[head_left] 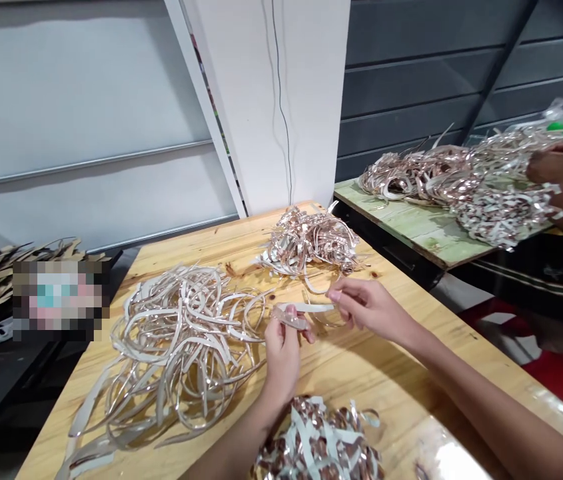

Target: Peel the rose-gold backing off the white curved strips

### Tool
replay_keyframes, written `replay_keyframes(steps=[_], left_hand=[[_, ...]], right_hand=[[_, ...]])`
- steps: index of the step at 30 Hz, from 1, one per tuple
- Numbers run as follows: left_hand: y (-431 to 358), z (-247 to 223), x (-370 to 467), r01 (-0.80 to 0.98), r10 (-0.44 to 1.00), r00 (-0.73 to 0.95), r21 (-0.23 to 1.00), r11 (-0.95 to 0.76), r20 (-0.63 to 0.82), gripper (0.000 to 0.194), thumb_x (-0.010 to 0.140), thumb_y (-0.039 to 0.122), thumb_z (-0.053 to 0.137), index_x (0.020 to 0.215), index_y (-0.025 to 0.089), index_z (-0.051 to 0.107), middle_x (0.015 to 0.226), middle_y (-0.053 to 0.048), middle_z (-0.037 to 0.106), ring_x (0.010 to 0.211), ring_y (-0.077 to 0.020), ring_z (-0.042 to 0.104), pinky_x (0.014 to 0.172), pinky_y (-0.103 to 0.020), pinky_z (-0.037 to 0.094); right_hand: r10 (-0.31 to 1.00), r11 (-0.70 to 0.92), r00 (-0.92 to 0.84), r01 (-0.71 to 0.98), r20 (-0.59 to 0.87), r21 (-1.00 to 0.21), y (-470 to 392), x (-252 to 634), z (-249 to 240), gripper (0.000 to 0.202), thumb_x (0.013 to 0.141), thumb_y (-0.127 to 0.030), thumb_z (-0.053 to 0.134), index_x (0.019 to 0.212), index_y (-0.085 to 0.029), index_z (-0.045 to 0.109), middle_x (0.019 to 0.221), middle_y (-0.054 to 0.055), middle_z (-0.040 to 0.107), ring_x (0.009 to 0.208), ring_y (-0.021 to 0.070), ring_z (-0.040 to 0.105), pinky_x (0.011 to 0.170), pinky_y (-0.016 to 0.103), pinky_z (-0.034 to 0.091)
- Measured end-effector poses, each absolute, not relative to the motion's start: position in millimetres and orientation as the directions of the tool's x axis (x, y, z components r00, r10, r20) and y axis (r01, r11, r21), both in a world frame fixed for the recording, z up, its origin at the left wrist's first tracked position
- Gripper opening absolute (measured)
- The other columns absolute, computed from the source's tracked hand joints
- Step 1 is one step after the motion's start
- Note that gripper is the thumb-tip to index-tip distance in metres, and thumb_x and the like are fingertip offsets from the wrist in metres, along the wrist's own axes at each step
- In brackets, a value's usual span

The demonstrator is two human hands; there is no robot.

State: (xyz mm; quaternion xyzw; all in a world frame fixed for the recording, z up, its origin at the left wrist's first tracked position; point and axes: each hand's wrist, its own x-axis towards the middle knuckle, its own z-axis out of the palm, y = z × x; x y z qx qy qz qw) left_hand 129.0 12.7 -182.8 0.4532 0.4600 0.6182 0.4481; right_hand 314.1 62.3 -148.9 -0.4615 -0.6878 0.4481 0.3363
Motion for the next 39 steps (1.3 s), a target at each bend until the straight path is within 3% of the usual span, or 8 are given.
replay_keyframes(steps=[8,13,20,24,28,33,36,39], left_hand=[[12.2,-181.0,131.9,-0.196,0.982,-0.093,0.964,-0.179,0.163,0.038,0.093,0.056,0.067,0.088,0.019,0.060,0.068,0.000,0.063,0.058,-0.0148,0.060,0.055,-0.026,0.051],[10.3,-189.1,138.0,-0.334,0.993,-0.041,0.936,-0.115,0.108,0.036,0.092,0.055,0.068,0.087,0.022,0.054,0.061,0.003,0.054,0.055,-0.0152,0.054,0.055,-0.028,0.050],[2.9,-187.7,129.6,-0.044,0.980,-0.099,0.983,-0.178,0.173,0.026,0.101,0.044,0.058,0.087,0.021,0.059,0.076,-0.002,0.062,0.071,-0.0187,0.060,0.069,-0.029,0.049],[5.7,-184.9,125.6,0.080,0.957,-0.186,0.974,-0.213,0.225,0.022,0.101,0.033,0.056,0.082,0.021,0.056,0.071,0.001,0.055,0.066,-0.0166,0.054,0.065,-0.026,0.044],[10.7,-191.4,124.6,0.013,0.967,-0.213,0.990,-0.141,0.140,0.012,0.098,0.026,0.053,0.087,0.023,0.053,0.068,0.004,0.054,0.057,-0.0162,0.053,0.058,-0.026,0.043],[6.2,-195.5,124.1,0.091,0.956,-0.252,0.987,-0.132,0.151,0.026,0.103,0.042,0.051,0.090,0.021,0.060,0.065,0.001,0.056,0.057,-0.0173,0.053,0.057,-0.028,0.042],[-2.8,-194.2,124.4,-0.057,0.960,-0.133,0.966,-0.254,0.245,0.051,0.105,0.058,0.037,0.097,0.018,0.067,0.070,-0.004,0.059,0.061,-0.0189,0.056,0.057,-0.029,0.045],[-6.7,-190.2,124.3,-0.181,0.955,-0.009,0.939,-0.292,0.295,0.060,0.103,0.064,0.034,0.108,0.017,0.072,0.080,-0.007,0.061,0.063,-0.0189,0.057,0.056,-0.030,0.047]], right_hand=[[0.798,0.195,-0.590,0.057,0.125,-0.979,47.5,301.3,-149.7,0.032,0.105,-0.041,0.055,0.097,-0.016,0.073,0.089,0.006,0.076,0.079,0.0182,0.072,0.077,0.029,0.058],[0.741,0.198,-0.664,0.072,0.101,-0.978,46.7,299.7,-149.1,0.033,0.107,-0.040,0.050,0.112,-0.016,0.072,0.100,0.008,0.076,0.090,0.0202,0.072,0.083,0.031,0.057],[0.727,0.285,-0.681,0.184,0.087,-0.941,46.9,299.8,-148.6,0.035,0.108,-0.039,0.044,0.117,-0.019,0.070,0.108,0.010,0.077,0.096,0.0241,0.072,0.085,0.034,0.056],[0.801,0.446,-0.575,0.390,0.165,-0.806,49.6,309.1,-149.2,0.033,0.101,-0.030,0.055,0.131,-0.021,0.063,0.111,0.011,0.077,0.094,0.0257,0.072,0.084,0.038,0.057],[0.720,0.647,-0.577,0.354,0.387,-0.675,44.8,318.5,-152.8,0.063,0.087,-0.020,0.070,0.147,-0.027,0.050,0.117,0.008,0.077,0.087,0.0230,0.073,0.078,0.035,0.059],[0.608,0.787,-0.424,0.433,0.671,-0.440,32.9,315.3,-161.2,0.040,0.094,-0.018,0.070,0.129,-0.037,0.069,0.105,0.002,0.081,0.082,0.0212,0.078,0.076,0.031,0.061],[0.757,0.643,-0.193,0.389,0.624,-0.660,33.8,310.6,-156.3,0.024,0.101,-0.025,0.062,0.123,-0.030,0.072,0.091,0.004,0.081,0.072,0.0206,0.076,0.066,0.032,0.061],[0.906,0.423,-0.056,0.138,0.419,-0.896,37.8,305.2,-147.2,0.020,0.104,-0.037,0.058,0.108,-0.022,0.071,0.066,0.001,0.072,0.051,0.0172,0.065,0.048,0.028,0.053]])
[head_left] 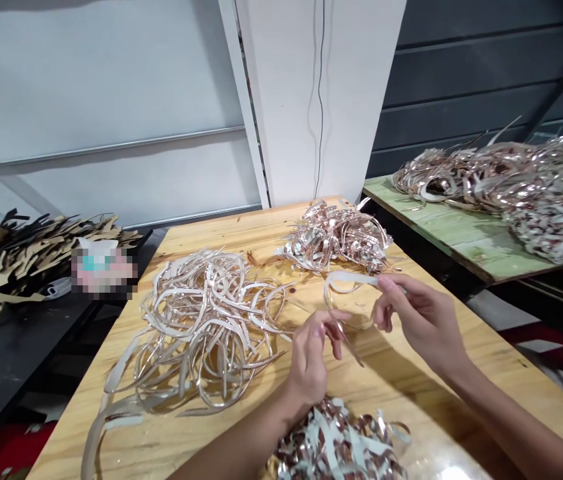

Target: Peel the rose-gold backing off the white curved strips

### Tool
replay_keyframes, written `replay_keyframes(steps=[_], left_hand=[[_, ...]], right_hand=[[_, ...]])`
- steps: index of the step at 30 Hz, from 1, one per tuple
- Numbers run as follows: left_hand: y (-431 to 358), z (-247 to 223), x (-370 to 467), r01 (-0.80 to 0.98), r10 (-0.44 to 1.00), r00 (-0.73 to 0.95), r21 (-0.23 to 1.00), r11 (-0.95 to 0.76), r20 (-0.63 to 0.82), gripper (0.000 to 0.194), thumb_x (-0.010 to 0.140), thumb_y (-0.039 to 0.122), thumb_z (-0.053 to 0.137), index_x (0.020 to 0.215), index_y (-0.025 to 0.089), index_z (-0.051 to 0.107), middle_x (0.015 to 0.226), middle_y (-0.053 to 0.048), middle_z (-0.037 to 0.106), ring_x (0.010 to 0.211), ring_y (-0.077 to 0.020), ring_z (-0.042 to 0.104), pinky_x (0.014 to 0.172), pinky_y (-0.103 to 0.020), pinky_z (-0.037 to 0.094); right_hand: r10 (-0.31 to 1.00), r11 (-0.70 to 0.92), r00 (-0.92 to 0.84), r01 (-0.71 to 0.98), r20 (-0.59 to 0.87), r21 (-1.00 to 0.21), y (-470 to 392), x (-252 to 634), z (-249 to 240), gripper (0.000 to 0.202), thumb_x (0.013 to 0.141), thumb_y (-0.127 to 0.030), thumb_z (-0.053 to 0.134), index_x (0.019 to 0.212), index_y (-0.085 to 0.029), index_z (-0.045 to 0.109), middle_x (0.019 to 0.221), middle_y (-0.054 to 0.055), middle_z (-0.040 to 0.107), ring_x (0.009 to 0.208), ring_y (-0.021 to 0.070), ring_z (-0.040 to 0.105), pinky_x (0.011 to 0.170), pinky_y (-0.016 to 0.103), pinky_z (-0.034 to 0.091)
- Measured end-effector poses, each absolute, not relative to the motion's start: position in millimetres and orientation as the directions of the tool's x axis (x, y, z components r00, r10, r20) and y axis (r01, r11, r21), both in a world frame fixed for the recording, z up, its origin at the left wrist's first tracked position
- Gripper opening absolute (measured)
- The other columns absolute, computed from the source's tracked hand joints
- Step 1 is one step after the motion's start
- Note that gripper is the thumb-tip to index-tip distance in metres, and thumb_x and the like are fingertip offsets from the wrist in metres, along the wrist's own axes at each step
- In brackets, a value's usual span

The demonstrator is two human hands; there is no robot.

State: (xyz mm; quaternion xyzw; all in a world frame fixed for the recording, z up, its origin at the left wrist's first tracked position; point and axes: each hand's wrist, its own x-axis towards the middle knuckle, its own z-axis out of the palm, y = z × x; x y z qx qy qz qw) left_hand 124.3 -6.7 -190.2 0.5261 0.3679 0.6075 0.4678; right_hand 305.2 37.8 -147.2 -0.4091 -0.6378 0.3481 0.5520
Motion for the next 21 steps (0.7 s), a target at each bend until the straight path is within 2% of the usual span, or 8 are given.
replay_keyframes(steps=[2,4,7,11,13,15,17,21], left_hand=[[-4.6,-186.0,123.9,-0.179,0.970,0.009,0.955,-0.238,0.244,0.054,0.101,0.063,0.045,0.111,0.017,0.072,0.080,-0.006,0.063,0.061,-0.0175,0.056,0.056,-0.029,0.048],[-1.1,-181.4,123.8,-0.154,0.981,0.030,0.971,-0.183,0.190,0.049,0.097,0.062,0.055,0.112,0.018,0.071,0.073,-0.004,0.064,0.059,-0.0175,0.058,0.057,-0.029,0.050],[1.9,-177.7,126.5,-0.158,0.987,0.060,0.978,-0.135,0.146,0.050,0.096,0.064,0.056,0.108,0.018,0.072,0.056,-0.002,0.060,0.055,-0.0199,0.062,0.056,-0.030,0.053],[2.9,-180.8,133.8,-0.306,0.998,0.039,0.952,-0.031,0.045,0.059,0.093,0.073,0.051,0.107,0.019,0.070,0.041,0.005,0.046,0.037,-0.0172,0.055,0.039,-0.026,0.045],[3.9,-183.4,135.9,-0.355,0.998,0.053,0.935,0.006,0.013,0.061,0.091,0.076,0.051,0.108,0.019,0.068,0.038,0.007,0.043,0.033,-0.0162,0.053,0.036,-0.024,0.043],[4.7,-185.4,136.0,-0.384,0.998,0.065,0.923,0.021,0.004,0.062,0.091,0.077,0.050,0.105,0.019,0.067,0.036,0.009,0.042,0.031,-0.0151,0.050,0.034,-0.023,0.043],[4.8,-187.2,135.0,-0.394,0.997,0.082,0.918,0.037,-0.005,0.061,0.092,0.076,0.050,0.104,0.019,0.065,0.037,0.009,0.042,0.031,-0.0143,0.050,0.036,-0.024,0.046],[4.2,-191.1,134.1,-0.402,0.995,0.104,0.915,0.041,0.001,0.059,0.094,0.075,0.048,0.103,0.018,0.063,0.037,0.009,0.043,0.031,-0.0137,0.050,0.038,-0.024,0.050]], right_hand=[[0.950,0.287,-0.146,0.046,0.278,-0.957,37.5,299.5,-145.1,0.026,0.103,-0.043,0.059,0.099,-0.020,0.069,0.054,-0.002,0.063,0.043,0.0150,0.057,0.043,0.025,0.048],[0.930,0.194,-0.326,0.035,0.172,-0.980,33.4,292.1,-147.6,0.032,0.103,-0.047,0.057,0.096,-0.019,0.069,0.054,-0.003,0.060,0.044,0.0136,0.055,0.044,0.024,0.046],[0.825,0.126,-0.559,0.040,0.083,-0.991,25.3,283.0,-154.2,0.038,0.107,-0.048,0.049,0.099,-0.018,0.070,0.064,-0.001,0.064,0.050,0.0128,0.057,0.050,0.024,0.047],[0.724,0.154,-0.687,0.074,0.062,-0.985,23.8,284.5,-155.6,0.041,0.110,-0.045,0.041,0.101,-0.019,0.072,0.084,0.005,0.071,0.071,0.0156,0.066,0.068,0.027,0.054],[0.683,0.164,-0.728,0.067,0.064,-0.984,26.5,288.6,-154.9,0.039,0.111,-0.044,0.039,0.114,-0.021,0.072,0.092,0.006,0.073,0.079,0.0171,0.067,0.076,0.030,0.055],[0.650,0.156,-0.757,0.043,0.070,-0.987,28.9,291.9,-155.6,0.039,0.111,-0.043,0.037,0.135,-0.026,0.064,0.097,0.005,0.073,0.082,0.0181,0.068,0.080,0.033,0.056],[0.633,0.144,-0.770,0.016,0.080,-0.989,30.0,293.7,-157.5,0.043,0.111,-0.043,0.036,0.148,-0.030,0.054,0.099,0.005,0.073,0.083,0.0189,0.069,0.081,0.035,0.057],[0.616,0.101,-0.784,-0.012,0.072,-0.995,30.0,295.2,-158.4,0.044,0.111,-0.044,0.038,0.151,-0.030,0.051,0.102,0.007,0.074,0.086,0.0202,0.069,0.083,0.037,0.058]])
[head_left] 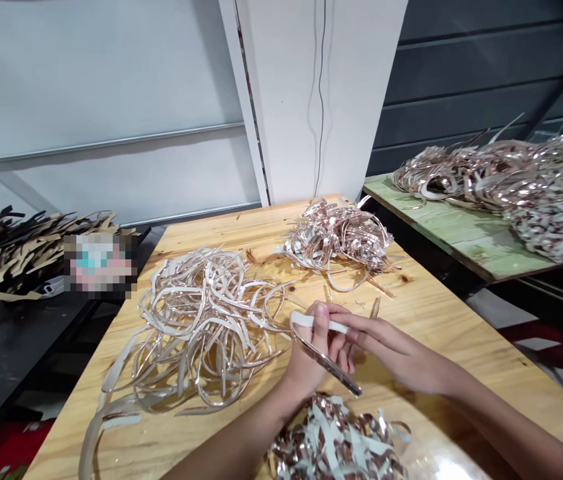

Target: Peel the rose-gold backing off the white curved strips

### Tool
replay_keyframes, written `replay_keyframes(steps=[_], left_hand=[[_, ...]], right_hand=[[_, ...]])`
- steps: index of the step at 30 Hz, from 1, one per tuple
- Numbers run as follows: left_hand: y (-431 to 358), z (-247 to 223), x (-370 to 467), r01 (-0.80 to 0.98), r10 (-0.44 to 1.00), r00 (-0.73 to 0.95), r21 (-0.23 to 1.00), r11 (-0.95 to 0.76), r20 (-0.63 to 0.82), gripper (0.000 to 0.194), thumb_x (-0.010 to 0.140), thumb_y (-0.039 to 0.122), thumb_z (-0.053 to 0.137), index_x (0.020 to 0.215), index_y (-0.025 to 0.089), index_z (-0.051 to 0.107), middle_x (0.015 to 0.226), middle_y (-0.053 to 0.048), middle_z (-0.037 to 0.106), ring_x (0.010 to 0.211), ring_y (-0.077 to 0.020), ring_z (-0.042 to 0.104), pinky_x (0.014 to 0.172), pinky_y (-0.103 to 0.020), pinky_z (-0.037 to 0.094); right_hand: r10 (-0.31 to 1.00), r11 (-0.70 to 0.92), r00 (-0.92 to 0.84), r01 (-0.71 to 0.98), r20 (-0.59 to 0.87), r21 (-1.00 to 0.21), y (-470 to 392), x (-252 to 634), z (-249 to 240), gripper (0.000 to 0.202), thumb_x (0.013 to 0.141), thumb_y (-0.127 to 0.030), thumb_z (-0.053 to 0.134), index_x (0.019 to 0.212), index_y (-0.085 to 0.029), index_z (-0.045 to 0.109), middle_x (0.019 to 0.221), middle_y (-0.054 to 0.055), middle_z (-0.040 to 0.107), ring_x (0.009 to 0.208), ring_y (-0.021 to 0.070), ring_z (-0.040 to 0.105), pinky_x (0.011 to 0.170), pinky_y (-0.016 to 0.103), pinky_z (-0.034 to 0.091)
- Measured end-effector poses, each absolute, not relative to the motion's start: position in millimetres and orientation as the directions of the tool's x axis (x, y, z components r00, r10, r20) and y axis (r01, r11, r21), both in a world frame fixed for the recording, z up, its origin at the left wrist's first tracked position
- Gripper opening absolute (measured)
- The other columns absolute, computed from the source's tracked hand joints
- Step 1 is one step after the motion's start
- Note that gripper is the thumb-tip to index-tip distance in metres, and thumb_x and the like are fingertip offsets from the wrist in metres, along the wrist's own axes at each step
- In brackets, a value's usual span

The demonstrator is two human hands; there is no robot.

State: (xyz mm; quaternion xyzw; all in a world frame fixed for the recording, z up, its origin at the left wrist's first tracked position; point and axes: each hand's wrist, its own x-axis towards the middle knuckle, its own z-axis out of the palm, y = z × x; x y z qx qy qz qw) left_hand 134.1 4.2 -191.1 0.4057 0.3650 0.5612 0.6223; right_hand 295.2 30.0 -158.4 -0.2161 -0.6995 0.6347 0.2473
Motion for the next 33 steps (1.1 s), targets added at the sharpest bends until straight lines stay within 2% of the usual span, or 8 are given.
replay_keyframes(steps=[7,10,14,19,23,26,30,33], left_hand=[[8.3,-180.2,137.0,-0.390,1.000,-0.006,0.920,-0.023,0.023,0.054,0.089,0.073,0.059,0.090,0.020,0.059,0.050,0.007,0.050,0.033,-0.0093,0.045,0.032,-0.020,0.039],[8.5,-175.1,133.9,-0.265,0.995,-0.059,0.959,-0.098,0.086,0.057,0.091,0.073,0.056,0.095,0.018,0.069,0.058,0.003,0.053,0.041,-0.0107,0.048,0.039,-0.023,0.043],[7.1,-181.8,129.9,-0.049,0.975,-0.041,0.974,-0.222,0.220,0.058,0.099,0.067,0.046,0.097,0.017,0.076,0.074,-0.003,0.061,0.064,-0.0152,0.058,0.061,-0.027,0.052],[7.6,-191.1,129.5,-0.141,0.991,0.011,0.981,-0.133,0.136,0.052,0.102,0.064,0.043,0.104,0.017,0.067,0.070,0.000,0.060,0.061,-0.0145,0.057,0.058,-0.025,0.047],[9.5,-190.2,128.1,-0.178,0.987,0.042,0.973,-0.146,0.156,0.044,0.101,0.060,0.050,0.105,0.018,0.064,0.075,0.000,0.060,0.066,-0.0146,0.056,0.063,-0.025,0.047],[11.4,-190.7,126.8,-0.111,0.993,0.019,0.987,-0.117,0.120,0.047,0.100,0.061,0.050,0.092,0.018,0.064,0.070,-0.001,0.061,0.062,-0.0150,0.056,0.060,-0.026,0.045],[10.6,-194.0,126.1,0.075,0.998,0.055,0.996,-0.044,0.039,0.065,0.102,0.062,0.043,0.056,0.018,0.057,0.050,0.000,0.054,0.049,-0.0133,0.050,0.055,-0.028,0.039],[5.8,-192.1,124.9,0.188,0.992,0.050,0.974,-0.126,0.119,0.062,0.104,0.057,0.044,0.054,0.019,0.049,0.049,0.003,0.046,0.049,-0.0121,0.045,0.056,-0.028,0.035]], right_hand=[[0.683,0.089,-0.729,0.044,0.029,-0.995,29.8,291.4,-152.8,0.039,0.110,-0.042,0.040,0.146,-0.027,0.050,0.109,0.008,0.072,0.092,0.0217,0.071,0.082,0.036,0.059],[0.751,0.101,-0.661,0.100,0.010,-0.990,33.3,287.9,-157.4,0.032,0.109,-0.043,0.043,0.125,-0.020,0.059,0.095,0.007,0.072,0.082,0.0205,0.071,0.075,0.034,0.058],[0.802,0.130,-0.598,0.172,0.002,-0.976,40.4,289.1,-162.5,0.033,0.105,-0.045,0.052,0.091,-0.017,0.064,0.078,0.005,0.071,0.068,0.0180,0.067,0.064,0.030,0.054],[0.813,0.107,-0.582,0.162,-0.008,-0.981,42.5,293.5,-163.6,0.030,0.103,-0.040,0.055,0.087,-0.017,0.066,0.077,0.005,0.073,0.069,0.0182,0.070,0.064,0.029,0.054],[0.860,0.074,-0.511,0.155,-0.016,-0.985,43.7,296.5,-163.8,0.024,0.100,-0.035,0.058,0.085,-0.018,0.066,0.076,0.004,0.074,0.063,0.0165,0.068,0.056,0.026,0.051],[0.877,0.106,-0.480,0.126,0.032,-0.986,43.6,300.9,-158.9,0.022,0.098,-0.032,0.061,0.081,-0.018,0.063,0.066,0.001,0.070,0.054,0.0134,0.061,0.049,0.023,0.043],[0.836,0.223,-0.525,0.063,0.158,-0.973,37.9,305.1,-150.8,0.026,0.101,-0.034,0.059,0.080,-0.019,0.061,0.061,-0.001,0.064,0.054,0.0127,0.056,0.052,0.024,0.041],[0.814,0.308,-0.545,0.111,0.201,-0.945,33.3,303.5,-149.6,0.026,0.101,-0.033,0.058,0.080,-0.019,0.061,0.059,-0.002,0.060,0.054,0.0129,0.053,0.053,0.025,0.038]])
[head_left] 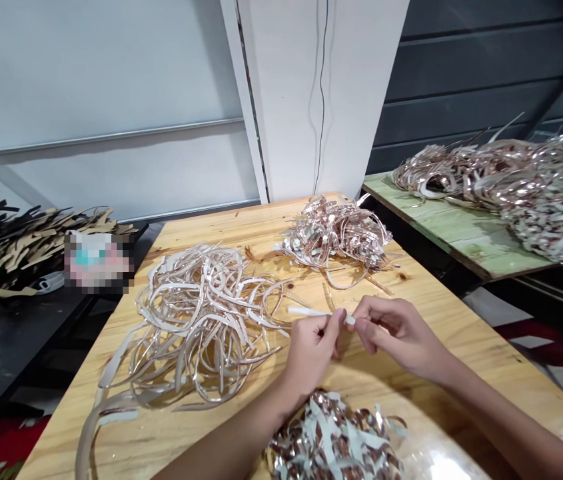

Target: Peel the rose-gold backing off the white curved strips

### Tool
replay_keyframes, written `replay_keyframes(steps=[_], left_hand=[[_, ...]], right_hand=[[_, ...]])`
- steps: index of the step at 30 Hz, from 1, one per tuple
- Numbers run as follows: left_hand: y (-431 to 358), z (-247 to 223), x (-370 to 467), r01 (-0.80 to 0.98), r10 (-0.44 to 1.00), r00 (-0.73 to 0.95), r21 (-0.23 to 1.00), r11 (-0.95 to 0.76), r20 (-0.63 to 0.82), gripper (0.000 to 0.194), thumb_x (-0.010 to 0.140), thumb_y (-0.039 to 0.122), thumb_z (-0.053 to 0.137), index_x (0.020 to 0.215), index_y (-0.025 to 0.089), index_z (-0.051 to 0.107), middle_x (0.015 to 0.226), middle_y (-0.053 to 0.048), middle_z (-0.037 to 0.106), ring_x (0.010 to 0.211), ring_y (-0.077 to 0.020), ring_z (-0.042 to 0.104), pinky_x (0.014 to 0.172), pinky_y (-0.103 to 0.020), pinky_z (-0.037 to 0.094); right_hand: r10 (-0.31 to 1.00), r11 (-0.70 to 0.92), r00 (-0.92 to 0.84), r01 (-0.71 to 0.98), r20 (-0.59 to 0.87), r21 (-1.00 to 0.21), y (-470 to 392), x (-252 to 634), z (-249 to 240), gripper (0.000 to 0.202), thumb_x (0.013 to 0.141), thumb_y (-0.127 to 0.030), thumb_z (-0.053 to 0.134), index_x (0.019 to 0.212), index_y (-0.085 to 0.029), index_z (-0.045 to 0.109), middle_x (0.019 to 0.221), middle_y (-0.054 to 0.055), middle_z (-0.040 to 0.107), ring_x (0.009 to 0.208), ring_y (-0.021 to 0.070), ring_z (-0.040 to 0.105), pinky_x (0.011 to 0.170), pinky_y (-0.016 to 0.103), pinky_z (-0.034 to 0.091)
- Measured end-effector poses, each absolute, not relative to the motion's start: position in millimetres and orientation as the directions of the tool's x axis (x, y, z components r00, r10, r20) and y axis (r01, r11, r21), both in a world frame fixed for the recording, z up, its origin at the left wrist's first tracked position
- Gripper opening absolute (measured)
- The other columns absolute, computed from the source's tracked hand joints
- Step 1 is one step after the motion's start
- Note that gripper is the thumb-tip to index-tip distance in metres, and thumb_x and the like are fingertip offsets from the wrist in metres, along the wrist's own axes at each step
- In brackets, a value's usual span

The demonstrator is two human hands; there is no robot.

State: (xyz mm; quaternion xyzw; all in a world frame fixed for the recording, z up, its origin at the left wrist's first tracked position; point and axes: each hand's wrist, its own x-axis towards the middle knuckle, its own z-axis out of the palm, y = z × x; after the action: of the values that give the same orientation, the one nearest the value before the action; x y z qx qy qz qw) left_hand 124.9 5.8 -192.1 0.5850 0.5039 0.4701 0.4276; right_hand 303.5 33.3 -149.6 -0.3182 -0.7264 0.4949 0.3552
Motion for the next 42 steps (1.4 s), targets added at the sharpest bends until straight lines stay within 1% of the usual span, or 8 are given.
replay_keyframes(steps=[7,14,23,27,29,34,37,42], left_hand=[[-2.8,-183.1,118.7,0.250,0.894,0.311,0.880,-0.403,0.322,0.034,0.106,0.045,0.045,0.081,0.022,0.041,0.071,0.004,0.044,0.065,-0.0134,0.044,0.062,-0.027,0.033],[-2.7,-189.4,120.2,0.249,0.842,0.302,0.815,-0.523,0.448,0.031,0.110,0.029,0.029,0.082,0.022,0.041,0.074,0.001,0.044,0.069,-0.0159,0.046,0.068,-0.030,0.037],[-7.1,-190.3,119.4,0.215,0.866,0.229,0.845,-0.490,0.444,0.030,0.111,0.033,0.029,0.096,0.020,0.052,0.086,-0.004,0.060,0.075,-0.0174,0.056,0.072,-0.030,0.043],[-5.7,-187.7,122.8,0.092,0.909,0.138,0.909,-0.407,0.393,0.036,0.111,0.038,0.029,0.097,0.020,0.056,0.088,-0.007,0.066,0.079,-0.0190,0.062,0.076,-0.031,0.048],[-5.0,-188.0,123.7,0.049,0.922,0.087,0.923,-0.382,0.377,0.039,0.110,0.044,0.030,0.096,0.020,0.057,0.089,-0.007,0.067,0.078,-0.0192,0.061,0.076,-0.031,0.049],[-7.9,-191.0,120.9,0.078,0.928,0.008,0.925,-0.372,0.372,0.045,0.108,0.053,0.031,0.094,0.020,0.059,0.086,-0.006,0.064,0.072,-0.0181,0.056,0.072,-0.031,0.046],[-9.4,-191.1,118.0,0.084,0.918,0.055,0.914,-0.396,0.393,0.044,0.108,0.051,0.032,0.096,0.020,0.060,0.082,-0.004,0.061,0.067,-0.0180,0.051,0.067,-0.031,0.043],[-3.9,-185.9,117.4,0.147,0.909,0.196,0.905,-0.399,0.368,0.039,0.106,0.051,0.040,0.082,0.021,0.048,0.074,0.001,0.047,0.066,-0.0165,0.043,0.064,-0.031,0.035]], right_hand=[[0.793,0.362,-0.566,0.142,0.225,-0.921,30.9,297.5,-153.5,0.019,0.094,-0.026,0.063,0.077,-0.019,0.058,0.062,-0.003,0.055,0.056,0.0126,0.049,0.053,0.025,0.034],[0.789,0.377,-0.552,0.085,0.271,-0.922,30.2,298.1,-152.5,0.015,0.087,-0.017,0.061,0.072,-0.017,0.060,0.057,-0.005,0.051,0.053,0.0104,0.045,0.053,0.023,0.032],[0.869,-0.054,-0.485,-0.282,0.094,-0.958,29.6,293.8,-157.0,0.010,0.075,-0.019,0.060,0.065,-0.020,0.062,0.055,-0.002,0.057,0.045,0.0119,0.040,0.044,0.025,0.028],[0.922,-0.159,-0.386,-0.427,0.020,-0.890,33.8,290.5,-152.7,0.012,0.066,-0.022,0.057,0.054,-0.022,0.059,0.044,-0.003,0.040,0.043,0.0140,0.033,0.045,0.028,0.025],[0.930,-0.176,-0.369,-0.444,0.000,-0.879,36.4,290.1,-153.8,0.020,0.072,-0.029,0.055,0.054,-0.023,0.056,0.043,-0.004,0.035,0.042,0.0147,0.034,0.046,0.029,0.029],[0.905,0.070,-0.416,-0.054,0.086,-0.996,35.3,292.1,-162.2,0.035,0.095,-0.047,0.055,0.070,-0.022,0.055,0.057,-0.003,0.048,0.051,0.0161,0.047,0.051,0.029,0.034],[0.865,0.341,-0.466,0.274,0.186,-0.899,29.2,291.2,-160.7,0.030,0.096,-0.040,0.064,0.076,-0.022,0.051,0.061,-0.005,0.048,0.055,0.0141,0.044,0.054,0.027,0.030],[0.793,0.476,-0.553,0.304,0.254,-0.825,21.3,288.1,-155.4,0.032,0.107,-0.037,0.045,0.078,-0.022,0.047,0.067,-0.003,0.051,0.059,0.0145,0.047,0.058,0.027,0.033]])
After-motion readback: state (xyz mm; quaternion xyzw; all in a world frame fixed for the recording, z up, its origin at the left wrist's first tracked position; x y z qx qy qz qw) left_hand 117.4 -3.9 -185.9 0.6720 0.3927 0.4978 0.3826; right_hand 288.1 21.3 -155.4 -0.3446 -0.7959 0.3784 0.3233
